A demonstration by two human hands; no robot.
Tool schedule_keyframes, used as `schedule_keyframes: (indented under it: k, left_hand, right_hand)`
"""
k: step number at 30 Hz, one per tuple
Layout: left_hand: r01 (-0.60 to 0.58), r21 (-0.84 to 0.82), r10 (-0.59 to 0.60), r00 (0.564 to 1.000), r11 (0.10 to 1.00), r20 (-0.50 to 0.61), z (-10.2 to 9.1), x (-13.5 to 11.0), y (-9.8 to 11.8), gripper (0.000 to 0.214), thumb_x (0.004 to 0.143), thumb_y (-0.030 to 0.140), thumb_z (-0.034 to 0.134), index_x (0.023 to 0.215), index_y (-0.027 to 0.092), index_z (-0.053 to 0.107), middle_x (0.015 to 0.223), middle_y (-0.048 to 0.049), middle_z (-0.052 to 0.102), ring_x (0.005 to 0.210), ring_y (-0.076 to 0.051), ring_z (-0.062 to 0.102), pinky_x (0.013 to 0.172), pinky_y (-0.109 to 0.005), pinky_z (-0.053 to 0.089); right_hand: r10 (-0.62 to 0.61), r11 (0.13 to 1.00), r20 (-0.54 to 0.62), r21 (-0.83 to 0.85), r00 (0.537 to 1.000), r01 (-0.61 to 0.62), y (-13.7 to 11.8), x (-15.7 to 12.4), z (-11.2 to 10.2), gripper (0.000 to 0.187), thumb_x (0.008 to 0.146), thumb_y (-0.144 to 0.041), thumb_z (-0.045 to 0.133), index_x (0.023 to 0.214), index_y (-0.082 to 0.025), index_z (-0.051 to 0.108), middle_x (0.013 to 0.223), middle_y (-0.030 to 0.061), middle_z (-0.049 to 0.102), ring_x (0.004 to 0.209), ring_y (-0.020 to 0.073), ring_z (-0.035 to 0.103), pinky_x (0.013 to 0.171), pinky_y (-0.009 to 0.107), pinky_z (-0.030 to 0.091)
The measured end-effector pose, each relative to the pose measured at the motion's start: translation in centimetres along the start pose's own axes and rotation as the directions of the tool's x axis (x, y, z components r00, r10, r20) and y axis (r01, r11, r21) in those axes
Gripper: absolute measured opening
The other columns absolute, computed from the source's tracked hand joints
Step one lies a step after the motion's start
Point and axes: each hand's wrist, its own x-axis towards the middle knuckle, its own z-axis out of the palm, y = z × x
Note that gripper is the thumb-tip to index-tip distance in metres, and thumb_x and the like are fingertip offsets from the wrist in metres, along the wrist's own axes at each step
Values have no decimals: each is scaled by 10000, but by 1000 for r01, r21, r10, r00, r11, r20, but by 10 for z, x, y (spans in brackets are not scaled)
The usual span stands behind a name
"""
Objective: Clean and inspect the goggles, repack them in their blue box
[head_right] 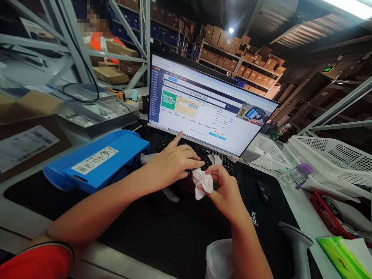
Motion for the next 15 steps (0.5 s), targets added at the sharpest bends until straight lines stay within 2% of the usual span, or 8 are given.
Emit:
schedule_keyframes:
  k: [3,6,8,10,11,13,15]
  left_hand:
    - [-63,174,70,997,983,-36,13,4,-1,289,941,49,665,1108,247,793,1096,-17,823,1105,-221,749,1368,-667,202]
    - [-81,238,106,990,968,-97,21,6,-1,326,986,68,613,1226,237,755,1222,-45,806,1231,-234,720,1362,-655,243]
    - [-32,233,74,982,972,-174,19,5,1,483,960,52,639,1410,226,662,1446,-109,713,1398,-281,632,1337,-671,290]
    - [78,227,-14,962,971,-272,14,4,4,623,926,43,662,1524,186,560,1580,-185,596,1478,-345,557,1286,-671,374]
    - [156,218,-80,944,963,-319,11,3,6,625,918,44,659,1522,165,553,1568,-206,594,1453,-364,571,1240,-646,441]
    - [303,177,-222,903,936,-368,5,0,11,491,914,54,629,1395,150,629,1397,-195,696,1296,-359,664,1097,-563,567]
    - [360,123,-312,903,925,-296,3,-3,16,391,891,93,640,1276,162,662,1225,-156,746,1146,-343,706,975,-509,616]
  right_hand:
    - [-91,980,-62,-183,994,78,3,2,5,238,842,-338,841,969,-261,656,749,-18,724,623,162,645,570,264,467]
    - [-107,972,-82,-217,991,87,4,5,9,181,846,-328,813,895,-258,653,720,-29,677,599,147,580,564,267,438]
    - [-63,992,-154,-116,986,45,4,9,11,230,828,-362,828,859,-253,628,719,-27,659,612,148,579,573,270,450]
    - [31,997,-247,74,968,-13,4,13,12,329,789,-416,861,855,-255,581,705,-34,640,588,144,568,554,270,460]
    - [86,984,-284,175,955,-36,4,15,12,385,766,-443,879,853,-258,552,687,-42,626,561,137,550,531,266,454]
    - [172,940,-342,338,924,-49,3,19,12,487,717,-487,912,830,-265,494,635,-62,588,513,122,510,494,253,432]
    - [205,908,-390,418,898,-26,2,21,12,554,683,-517,935,775,-264,451,597,-72,550,502,111,494,494,246,428]
